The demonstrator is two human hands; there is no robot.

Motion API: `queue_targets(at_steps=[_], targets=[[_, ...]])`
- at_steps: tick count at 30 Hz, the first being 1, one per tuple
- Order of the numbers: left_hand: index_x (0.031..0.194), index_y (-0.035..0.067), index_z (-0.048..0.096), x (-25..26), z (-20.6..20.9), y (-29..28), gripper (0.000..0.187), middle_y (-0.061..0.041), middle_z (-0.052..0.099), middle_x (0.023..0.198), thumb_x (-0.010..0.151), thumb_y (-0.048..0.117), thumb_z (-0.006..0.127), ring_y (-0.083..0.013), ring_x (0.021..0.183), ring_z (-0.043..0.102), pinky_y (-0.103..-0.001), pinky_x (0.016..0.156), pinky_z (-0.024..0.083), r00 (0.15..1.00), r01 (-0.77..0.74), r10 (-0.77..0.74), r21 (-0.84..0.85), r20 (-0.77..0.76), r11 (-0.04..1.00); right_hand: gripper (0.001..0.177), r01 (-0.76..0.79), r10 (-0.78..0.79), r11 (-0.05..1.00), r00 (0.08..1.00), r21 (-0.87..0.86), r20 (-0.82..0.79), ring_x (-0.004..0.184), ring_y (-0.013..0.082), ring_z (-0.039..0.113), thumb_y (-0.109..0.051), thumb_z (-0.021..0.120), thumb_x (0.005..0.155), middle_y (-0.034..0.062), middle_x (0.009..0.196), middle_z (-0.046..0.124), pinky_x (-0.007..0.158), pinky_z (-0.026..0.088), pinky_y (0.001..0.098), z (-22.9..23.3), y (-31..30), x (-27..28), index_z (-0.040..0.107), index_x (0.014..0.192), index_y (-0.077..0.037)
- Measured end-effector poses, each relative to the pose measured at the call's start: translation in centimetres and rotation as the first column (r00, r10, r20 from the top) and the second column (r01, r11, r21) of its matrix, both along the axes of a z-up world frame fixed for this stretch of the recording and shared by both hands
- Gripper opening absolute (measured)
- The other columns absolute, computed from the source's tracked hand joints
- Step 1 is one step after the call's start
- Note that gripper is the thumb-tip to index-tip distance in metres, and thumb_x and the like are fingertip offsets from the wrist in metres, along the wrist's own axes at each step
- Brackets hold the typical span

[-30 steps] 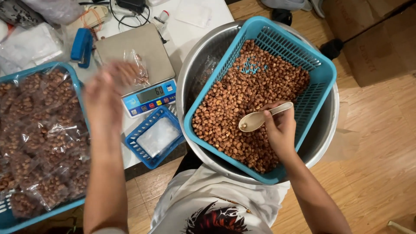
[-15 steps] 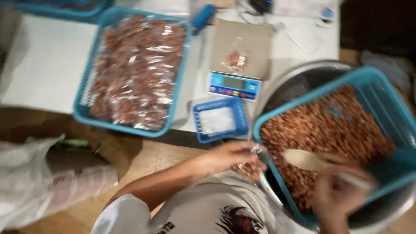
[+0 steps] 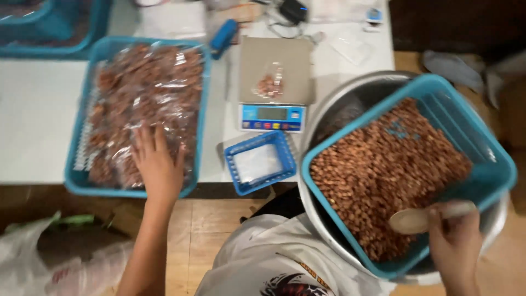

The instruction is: Scooping peanuts from a basket into small plastic bags and weighing them on a digital scale.

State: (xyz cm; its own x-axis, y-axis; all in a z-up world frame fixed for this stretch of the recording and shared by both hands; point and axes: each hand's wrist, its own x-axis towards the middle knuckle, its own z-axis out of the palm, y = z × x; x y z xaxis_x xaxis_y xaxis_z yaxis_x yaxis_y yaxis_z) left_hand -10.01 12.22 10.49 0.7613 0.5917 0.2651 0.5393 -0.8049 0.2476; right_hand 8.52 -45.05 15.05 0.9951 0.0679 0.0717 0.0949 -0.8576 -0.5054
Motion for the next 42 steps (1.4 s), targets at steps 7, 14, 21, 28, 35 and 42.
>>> queue_targets(at_steps=[7, 14, 21, 28, 35, 42], targets=[[0.095, 0.033, 0.076, 9.6, -9.8, -10.8, 0.004, 0.012, 0.077, 0.091, 0.092, 0.032, 0.074, -0.0146, 0.092, 0.075, -0.031, 0.088, 0.056, 0.836, 0.547, -0.509, -0.389, 0.205, 0.741, 0.049, -0.162, 0.137, 0.985, 0.936, -0.051, -0.323, 0.104, 0.0719, 0.056, -0.024, 0.063, 0.092, 0.0511, 0.102, 0.064, 0.09, 0.042, 0.0785, -3.3, 4.3, 4.2, 0.056, 0.113, 0.019], [0.085, 0.024, 0.076, 9.8, -12.4, -12.5, 0.011, 0.002, 0.072, 0.089, 0.091, 0.021, 0.068, -0.0231, 0.098, 0.069, -0.035, 0.09, 0.054, 0.692, 0.708, -0.72, -0.243, 0.054, 0.663, 0.048, -0.094, 0.136, 0.979, 0.962, 0.18, -0.236, 0.116, 0.0506, 0.063, -0.02, 0.072, 0.088, 0.0294, 0.115, 0.07, 0.098, 0.049, 0.061, -7.4, 6.8, 6.6, 0.061, 0.133, -0.006], [0.095, 0.008, 0.069, 12.0, -7.8, -12.8, 0.003, -0.011, 0.077, 0.105, 0.097, 0.007, 0.069, -0.024, 0.099, 0.074, -0.041, 0.099, 0.056, 0.888, 0.372, 0.296, -0.928, 0.352, -0.013, 0.037, 0.003, 0.126, 0.7, 0.984, 0.714, -0.128, 0.098, 0.022, 0.059, -0.003, 0.065, 0.099, 0.0123, 0.11, 0.059, 0.078, 0.053, 0.0351, -6.9, 8.6, 5.4, 0.044, 0.13, -0.002], [0.107, -0.005, 0.073, 16.3, 3.7, -22.0, 0.025, -0.025, 0.078, 0.093, 0.088, 0.009, 0.079, -0.0339, 0.086, 0.079, -0.046, 0.082, 0.064, 0.81, 0.581, 0.09, -0.77, 0.58, -0.266, 0.025, 0.047, 0.015, 0.404, 0.998, 0.914, -0.058, 0.078, 0.0159, 0.068, 0.003, 0.06, 0.103, 0.0127, 0.104, 0.068, 0.064, 0.064, 0.0273, -3.6, 6.7, 6.3, 0.045, 0.12, -0.008], [0.12, -0.004, 0.073, 19.1, 4.0, -30.8, 0.038, -0.021, 0.077, 0.107, 0.084, 0.006, 0.084, -0.0285, 0.097, 0.076, -0.04, 0.085, 0.063, 0.731, 0.573, -0.08, -0.674, 0.678, -0.466, 0.026, -0.34, 0.026, 0.642, 0.906, 0.687, 0.423, 0.086, 0.0239, 0.067, 0.0, 0.057, 0.11, 0.0239, 0.112, 0.062, 0.072, 0.058, 0.0288, 6.4, 5.1, 4.9, 0.033, 0.119, -0.006], [0.126, -0.002, 0.07, 20.7, 3.6, -33.9, 0.043, -0.014, 0.076, 0.109, 0.087, 0.011, 0.085, -0.0161, 0.101, 0.068, -0.033, 0.087, 0.06, 0.759, 0.515, -0.11, -0.695, 0.642, -0.501, 0.02, -0.539, 0.302, 0.8, 0.743, 0.266, 0.598, 0.086, 0.0331, 0.068, 0.016, 0.058, 0.1, 0.0187, 0.109, 0.066, 0.071, 0.056, 0.0417, 6.7, 4.9, 5.0, 0.044, 0.106, 0.002]])
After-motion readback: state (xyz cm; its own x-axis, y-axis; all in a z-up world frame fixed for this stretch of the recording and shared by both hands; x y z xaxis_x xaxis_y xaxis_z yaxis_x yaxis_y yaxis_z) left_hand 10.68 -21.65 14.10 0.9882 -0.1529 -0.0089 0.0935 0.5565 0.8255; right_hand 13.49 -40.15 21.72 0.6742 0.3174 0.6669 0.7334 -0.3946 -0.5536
